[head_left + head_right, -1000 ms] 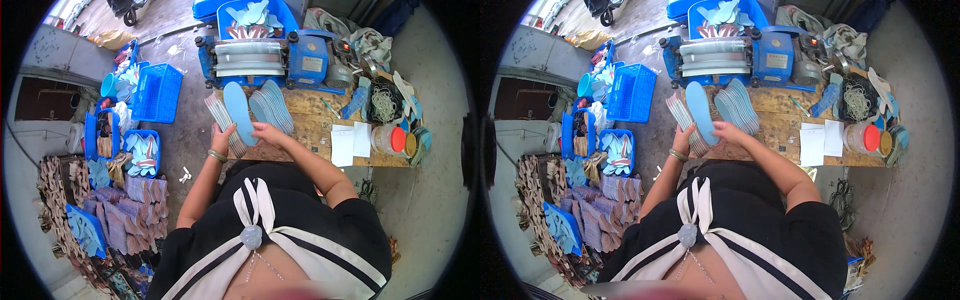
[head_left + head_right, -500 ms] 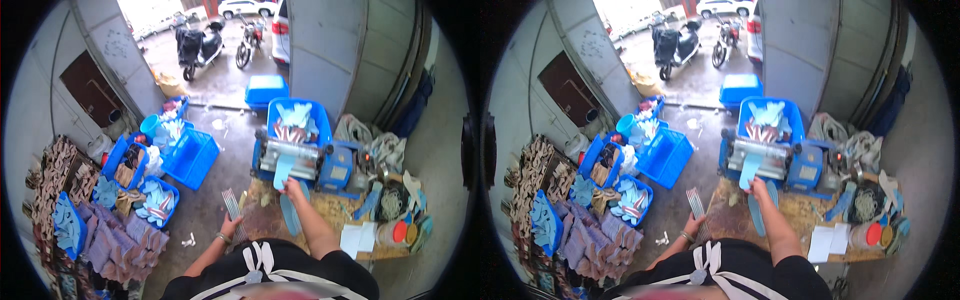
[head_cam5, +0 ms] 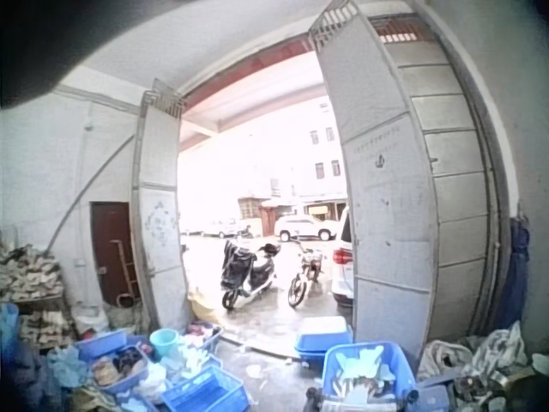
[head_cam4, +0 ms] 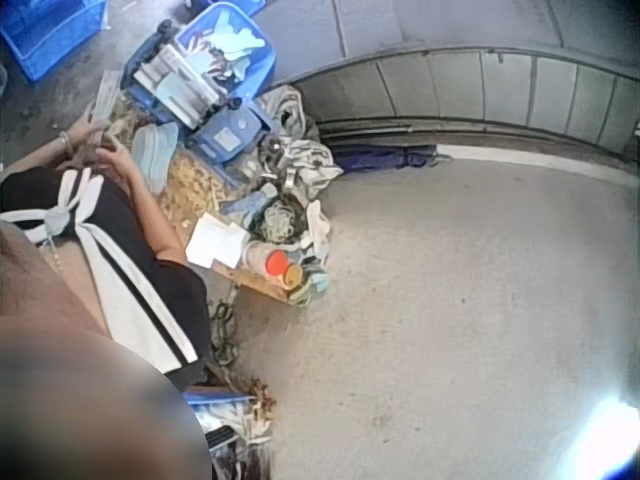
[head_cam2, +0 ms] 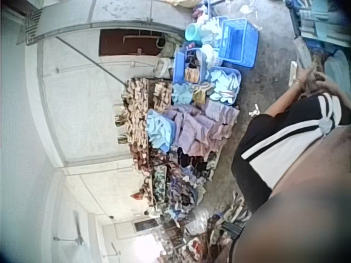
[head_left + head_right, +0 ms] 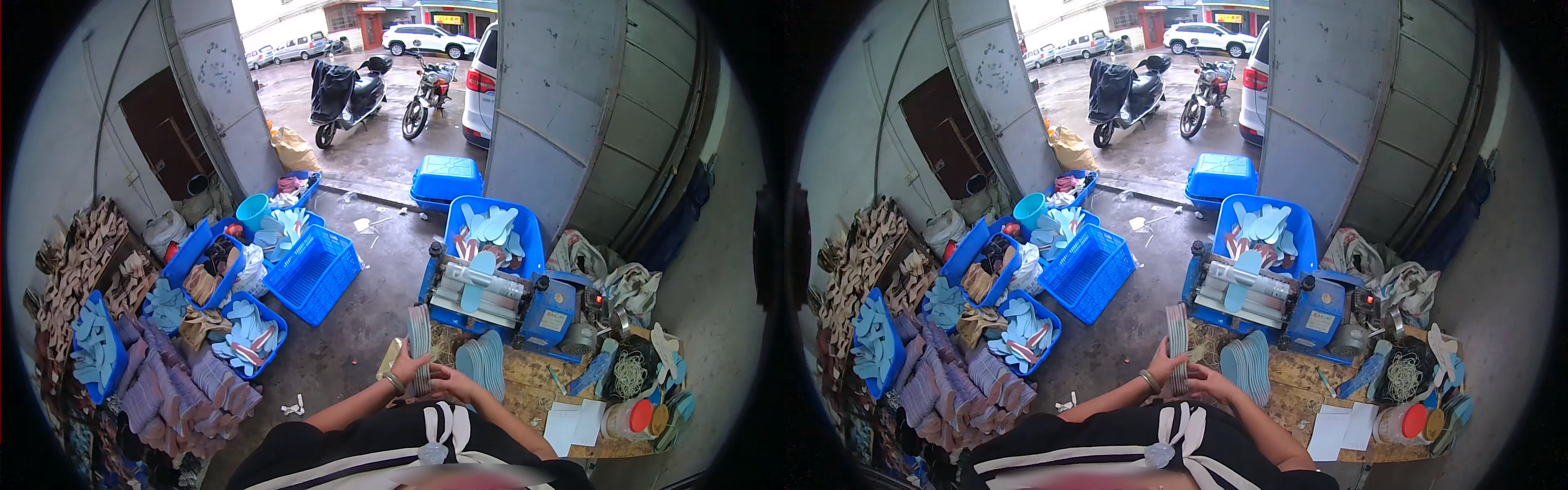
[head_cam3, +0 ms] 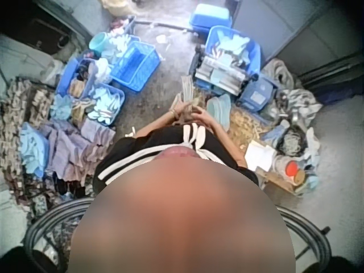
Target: Organizing and stacking shoe insoles at a workstation and moving them to a storage bin.
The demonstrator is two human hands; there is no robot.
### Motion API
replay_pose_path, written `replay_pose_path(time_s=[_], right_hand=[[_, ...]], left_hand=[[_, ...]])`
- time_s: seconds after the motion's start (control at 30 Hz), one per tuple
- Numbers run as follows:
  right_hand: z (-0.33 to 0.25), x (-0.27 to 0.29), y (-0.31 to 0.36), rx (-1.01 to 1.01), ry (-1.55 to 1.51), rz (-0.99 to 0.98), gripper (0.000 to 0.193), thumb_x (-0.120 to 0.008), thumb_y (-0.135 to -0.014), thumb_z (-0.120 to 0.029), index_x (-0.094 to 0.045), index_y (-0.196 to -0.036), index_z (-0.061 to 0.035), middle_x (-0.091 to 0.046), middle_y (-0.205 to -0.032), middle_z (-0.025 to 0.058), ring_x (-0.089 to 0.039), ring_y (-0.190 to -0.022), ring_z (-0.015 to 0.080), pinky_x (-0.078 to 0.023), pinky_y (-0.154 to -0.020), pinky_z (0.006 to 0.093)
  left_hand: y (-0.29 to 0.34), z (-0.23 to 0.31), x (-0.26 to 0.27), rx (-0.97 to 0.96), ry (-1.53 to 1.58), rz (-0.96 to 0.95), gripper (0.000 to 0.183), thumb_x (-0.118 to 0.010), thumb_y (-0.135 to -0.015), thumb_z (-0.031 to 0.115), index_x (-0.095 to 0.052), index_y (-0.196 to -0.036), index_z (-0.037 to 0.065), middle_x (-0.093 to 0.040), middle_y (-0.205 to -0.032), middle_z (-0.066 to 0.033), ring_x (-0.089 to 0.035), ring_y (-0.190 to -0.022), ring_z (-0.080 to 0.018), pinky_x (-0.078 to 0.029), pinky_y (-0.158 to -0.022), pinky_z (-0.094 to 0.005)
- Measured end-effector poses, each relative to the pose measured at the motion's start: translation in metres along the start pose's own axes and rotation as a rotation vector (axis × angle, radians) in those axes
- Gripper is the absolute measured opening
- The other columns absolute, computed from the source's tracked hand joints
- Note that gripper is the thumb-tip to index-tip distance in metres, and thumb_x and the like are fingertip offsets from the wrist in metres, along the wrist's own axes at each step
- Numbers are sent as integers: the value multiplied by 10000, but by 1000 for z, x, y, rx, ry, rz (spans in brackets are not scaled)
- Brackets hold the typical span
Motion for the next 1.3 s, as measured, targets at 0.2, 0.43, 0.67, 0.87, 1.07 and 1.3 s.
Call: replay_pose_path(time_s=[0.2, 0.43, 0.67, 0.87, 1.07, 1.3], right_hand=[[8, 3, 21, 59, -142, 106, 500, -574, -777, -24, -411, -1249, -42, -546, -1070, 51, -560, -821, 117, -498, -648, 229], [27, 52, 20, 99, -263, 394, 370, -490, -764, 7, -520, -1129, -45, -581, -975, 38, -580, -780, 144, -527, -646, 292], [14, 92, 4, 173, -406, 440, 454, -463, -740, 24, -481, -1186, -60, -544, -849, 0, -544, -684, 104, -521, -628, 277], [2, 102, 6, 120, -461, 516, 373, -480, -780, 6, -500, -1149, -37, -585, -939, 33, -595, -748, 127, -533, -640, 249], [3, 100, 0, 117, -485, 519, 358, -485, -788, 16, -500, -1143, -22, -594, -949, 51, -605, -754, 140, -536, -632, 245], [-2, 99, -14, 152, -485, 506, 348, -480, -793, 16, -501, -1138, -27, -598, -945, 52, -605, -734, 135, -536, -627, 236]], left_hand=[[-11, -52, -16, 47, 149, -111, 706, -653, -732, 103, -243, -1305, 42, -491, -1102, -85, -491, -978, -167, -412, -842, -297], [1, -44, 16, 249, 399, -75, 480, -608, -770, 109, -350, -1170, 44, -559, -849, -92, -578, -658, -180, -489, -593, -303], [18, -86, 73, 311, 475, 142, 322, -571, -809, 167, -420, -1063, 41, -549, -824, -106, -592, -696, -237, -516, -603, -362], [46, -118, 88, 414, 529, 211, 389, -610, -788, 190, -416, -1092, 45, -546, -849, -116, -593, -715, -242, -519, -641, -357], [59, -107, 81, 417, 534, 230, 430, -621, -784, 176, -398, -1126, 42, -532, -856, -100, -586, -705, -220, -521, -645, -326], [52, -84, 71, 375, 565, 195, 430, -625, -787, 171, -387, -1112, 19, -535, -854, -98, -586, -699, -209, -518, -647, -304]])
Point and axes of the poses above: each hand's wrist, its own y-axis away from the middle knuckle, its own x-axis out of the back of the hand, z = x × y, the point moved 7 cm from there along -y, towards the middle knuckle
